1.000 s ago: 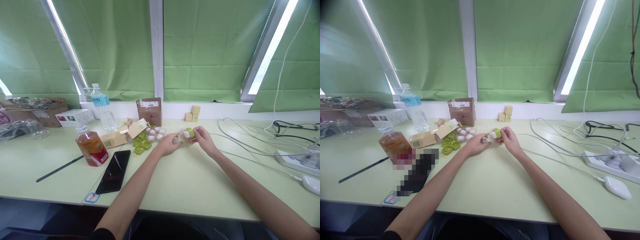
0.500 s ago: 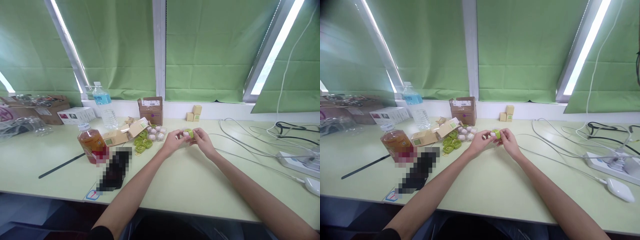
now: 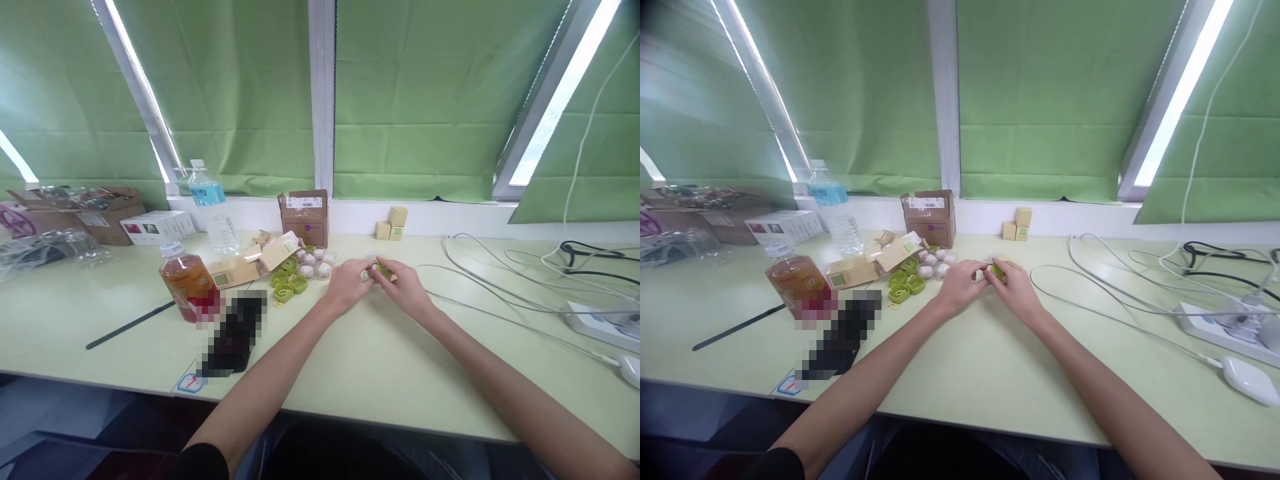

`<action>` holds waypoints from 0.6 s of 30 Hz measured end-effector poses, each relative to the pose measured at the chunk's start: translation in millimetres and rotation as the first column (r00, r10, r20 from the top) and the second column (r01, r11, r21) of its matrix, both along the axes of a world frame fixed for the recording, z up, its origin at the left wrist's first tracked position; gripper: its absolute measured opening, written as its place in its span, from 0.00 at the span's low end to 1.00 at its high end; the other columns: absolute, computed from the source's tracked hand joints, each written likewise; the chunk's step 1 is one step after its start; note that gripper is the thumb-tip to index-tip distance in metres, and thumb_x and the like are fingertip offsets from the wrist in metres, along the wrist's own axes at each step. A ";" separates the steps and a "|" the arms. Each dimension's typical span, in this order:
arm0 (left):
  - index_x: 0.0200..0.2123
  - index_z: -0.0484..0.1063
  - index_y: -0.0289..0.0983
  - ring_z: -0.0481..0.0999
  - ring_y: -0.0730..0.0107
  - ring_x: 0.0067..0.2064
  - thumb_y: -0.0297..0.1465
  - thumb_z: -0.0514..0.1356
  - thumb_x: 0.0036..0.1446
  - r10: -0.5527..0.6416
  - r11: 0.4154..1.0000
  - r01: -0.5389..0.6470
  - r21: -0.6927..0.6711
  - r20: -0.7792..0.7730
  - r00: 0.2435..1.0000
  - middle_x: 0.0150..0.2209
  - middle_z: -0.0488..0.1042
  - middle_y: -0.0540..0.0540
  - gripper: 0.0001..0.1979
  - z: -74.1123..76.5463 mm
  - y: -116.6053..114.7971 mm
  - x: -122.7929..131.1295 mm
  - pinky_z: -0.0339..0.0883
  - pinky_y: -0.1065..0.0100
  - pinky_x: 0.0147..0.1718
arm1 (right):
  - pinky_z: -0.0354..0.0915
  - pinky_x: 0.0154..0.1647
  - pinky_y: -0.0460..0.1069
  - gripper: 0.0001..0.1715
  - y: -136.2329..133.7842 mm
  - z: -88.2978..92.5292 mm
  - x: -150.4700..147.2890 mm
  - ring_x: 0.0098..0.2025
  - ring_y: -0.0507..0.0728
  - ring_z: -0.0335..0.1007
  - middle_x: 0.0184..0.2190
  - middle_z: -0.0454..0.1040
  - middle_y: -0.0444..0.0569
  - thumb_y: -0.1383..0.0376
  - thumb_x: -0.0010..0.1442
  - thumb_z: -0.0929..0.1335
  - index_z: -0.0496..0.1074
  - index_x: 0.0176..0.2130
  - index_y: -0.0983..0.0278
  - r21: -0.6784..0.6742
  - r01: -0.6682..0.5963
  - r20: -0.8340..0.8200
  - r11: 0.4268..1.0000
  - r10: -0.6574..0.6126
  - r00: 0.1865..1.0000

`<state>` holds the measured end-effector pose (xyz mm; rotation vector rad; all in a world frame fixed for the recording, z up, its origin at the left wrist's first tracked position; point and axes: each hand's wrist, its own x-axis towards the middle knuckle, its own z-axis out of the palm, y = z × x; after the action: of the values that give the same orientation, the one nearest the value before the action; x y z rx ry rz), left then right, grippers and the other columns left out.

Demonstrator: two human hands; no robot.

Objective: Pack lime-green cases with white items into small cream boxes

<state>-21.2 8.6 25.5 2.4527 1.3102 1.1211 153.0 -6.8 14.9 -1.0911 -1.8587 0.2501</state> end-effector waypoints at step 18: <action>0.44 0.78 0.39 0.76 0.68 0.36 0.35 0.62 0.61 -0.186 0.977 0.198 -0.076 0.141 0.972 0.37 0.81 0.50 0.10 -1.5 2.6 -1.4 0.67 0.70 0.35 | 0.75 0.44 0.54 0.23 7.7 -1.6 11.3 0.44 0.60 0.78 0.45 0.80 0.55 0.52 0.70 0.65 0.77 0.55 0.62 0.022 -0.126 -0.060 0.992 0.127 0.990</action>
<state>-22.6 11.2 24.0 2.3369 1.0359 1.1293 164.3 0.9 13.4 -0.9440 -1.8744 0.3359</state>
